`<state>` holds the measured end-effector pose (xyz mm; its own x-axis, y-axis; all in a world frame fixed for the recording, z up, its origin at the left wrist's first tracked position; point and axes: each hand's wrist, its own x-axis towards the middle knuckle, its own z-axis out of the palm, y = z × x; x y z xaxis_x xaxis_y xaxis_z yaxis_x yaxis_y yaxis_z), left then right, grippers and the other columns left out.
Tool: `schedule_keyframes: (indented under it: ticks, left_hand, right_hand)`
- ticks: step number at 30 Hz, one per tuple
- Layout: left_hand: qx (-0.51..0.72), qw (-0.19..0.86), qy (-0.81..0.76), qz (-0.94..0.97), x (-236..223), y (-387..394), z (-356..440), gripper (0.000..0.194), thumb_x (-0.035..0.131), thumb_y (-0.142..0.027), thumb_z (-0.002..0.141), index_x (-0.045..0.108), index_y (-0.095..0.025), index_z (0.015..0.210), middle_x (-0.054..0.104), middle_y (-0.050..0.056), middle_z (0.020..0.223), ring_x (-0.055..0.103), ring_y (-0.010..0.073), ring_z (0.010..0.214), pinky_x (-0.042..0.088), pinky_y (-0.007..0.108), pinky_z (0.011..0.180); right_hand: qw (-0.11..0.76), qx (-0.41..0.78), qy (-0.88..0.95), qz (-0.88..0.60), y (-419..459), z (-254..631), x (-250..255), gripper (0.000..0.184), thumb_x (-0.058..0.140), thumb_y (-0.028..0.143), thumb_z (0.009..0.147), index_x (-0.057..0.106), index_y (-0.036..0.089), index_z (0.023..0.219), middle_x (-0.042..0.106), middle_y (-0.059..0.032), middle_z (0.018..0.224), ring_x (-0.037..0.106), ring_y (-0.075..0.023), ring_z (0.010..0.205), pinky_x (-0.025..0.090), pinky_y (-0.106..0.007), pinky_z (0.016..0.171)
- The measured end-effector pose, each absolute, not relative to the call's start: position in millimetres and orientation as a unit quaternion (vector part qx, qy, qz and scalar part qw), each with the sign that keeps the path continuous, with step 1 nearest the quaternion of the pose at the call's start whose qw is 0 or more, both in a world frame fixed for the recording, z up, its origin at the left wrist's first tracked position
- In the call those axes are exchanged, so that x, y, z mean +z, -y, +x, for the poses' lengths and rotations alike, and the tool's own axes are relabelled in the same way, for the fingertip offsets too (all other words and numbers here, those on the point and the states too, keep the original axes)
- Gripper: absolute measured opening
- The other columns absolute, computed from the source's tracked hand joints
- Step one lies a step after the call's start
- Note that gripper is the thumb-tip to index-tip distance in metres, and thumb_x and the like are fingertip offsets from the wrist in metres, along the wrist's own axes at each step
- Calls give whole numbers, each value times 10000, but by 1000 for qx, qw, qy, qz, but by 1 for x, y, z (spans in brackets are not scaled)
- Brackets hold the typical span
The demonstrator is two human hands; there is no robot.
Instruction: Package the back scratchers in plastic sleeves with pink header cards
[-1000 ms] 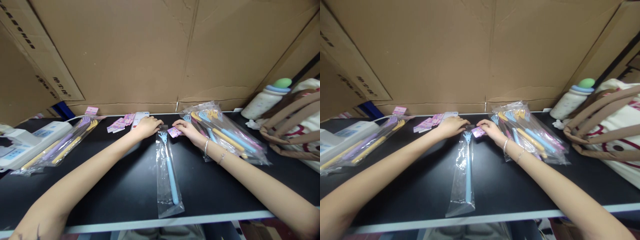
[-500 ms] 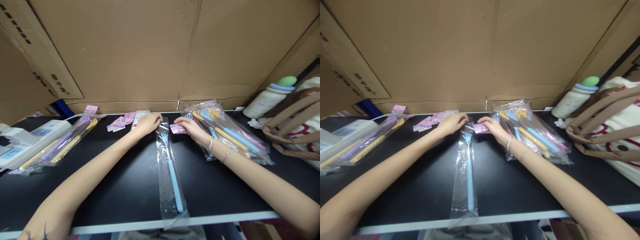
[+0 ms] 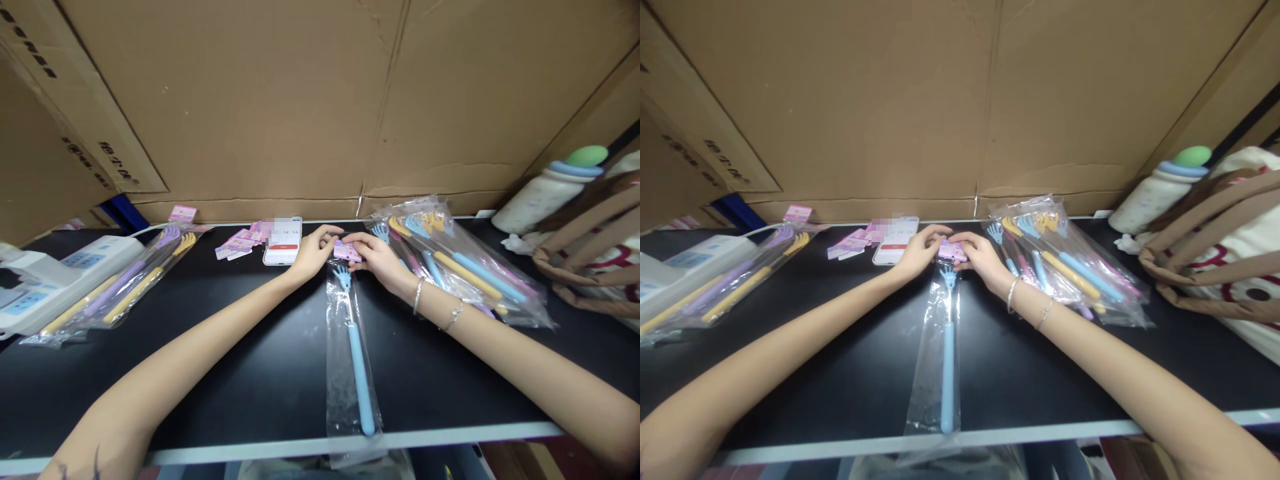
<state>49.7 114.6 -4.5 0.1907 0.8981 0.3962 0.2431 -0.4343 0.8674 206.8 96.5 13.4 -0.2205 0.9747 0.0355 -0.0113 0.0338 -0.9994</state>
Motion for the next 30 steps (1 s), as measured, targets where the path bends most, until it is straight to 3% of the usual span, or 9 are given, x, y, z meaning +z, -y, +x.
schedule_keyframes:
  ticks: [5, 10, 16, 20, 26, 30]
  left_hand:
    - [504, 365, -377, 686, -14, -115, 51, 245, 507, -207, 831, 581, -176, 1062, 616, 2, 757, 550, 97, 643, 443, 209, 651]
    - [536, 377, -365, 662, -19, -121, 48, 255, 514, -208, 845, 569, -179, 1093, 641, 27, 849, 589, 120, 755, 472, 239, 745]
    - [576, 414, -360, 606, -17, -123, 53, 239, 532, -144, 823, 571, -177, 1056, 636, 70, 1080, 603, 175, 975, 467, 291, 857]
    - [585, 424, -361, 590, -17, -123, 54, 197, 534, -186, 834, 554, -156, 1027, 655, 70, 966, 620, 174, 897, 471, 299, 835]
    - [587, 422, -336, 604, -18, -123, 53, 227, 564, -209, 823, 520, -178, 1043, 631, 12, 826, 610, 132, 813, 456, 273, 826]
    - [585, 415, -363, 594, -15, -121, 54, 97, 566, -186, 816, 519, -168, 898, 611, 19, 857, 592, 120, 828, 447, 251, 819]
  right_hand:
    - [468, 543, 551, -426, -97, 205, 9, 265, 443, 50, 696, 586, 178, 879, 565, -30, 900, 561, -86, 654, 556, -220, 548]
    - [471, 495, 615, -394, -98, 201, 8, 246, 537, 153, 708, 585, 187, 947, 569, -49, 1034, 568, -117, 794, 546, -244, 659]
    - [471, 426, 681, -365, -114, 191, 11, 280, 574, 203, 717, 567, 184, 997, 602, -73, 1062, 576, -153, 843, 512, -273, 661]
    - [484, 397, 689, -365, -125, 184, 13, 224, 588, 295, 752, 559, 187, 946, 617, -58, 1018, 563, -117, 712, 492, -259, 606]
    - [522, 413, 655, -358, -126, 186, 17, 258, 637, 397, 739, 534, 197, 864, 590, 16, 723, 495, -71, 487, 434, -224, 470]
    - [527, 440, 628, -367, -123, 189, 21, 329, 648, 472, 726, 498, 196, 826, 567, 34, 652, 520, -71, 458, 453, -222, 466]
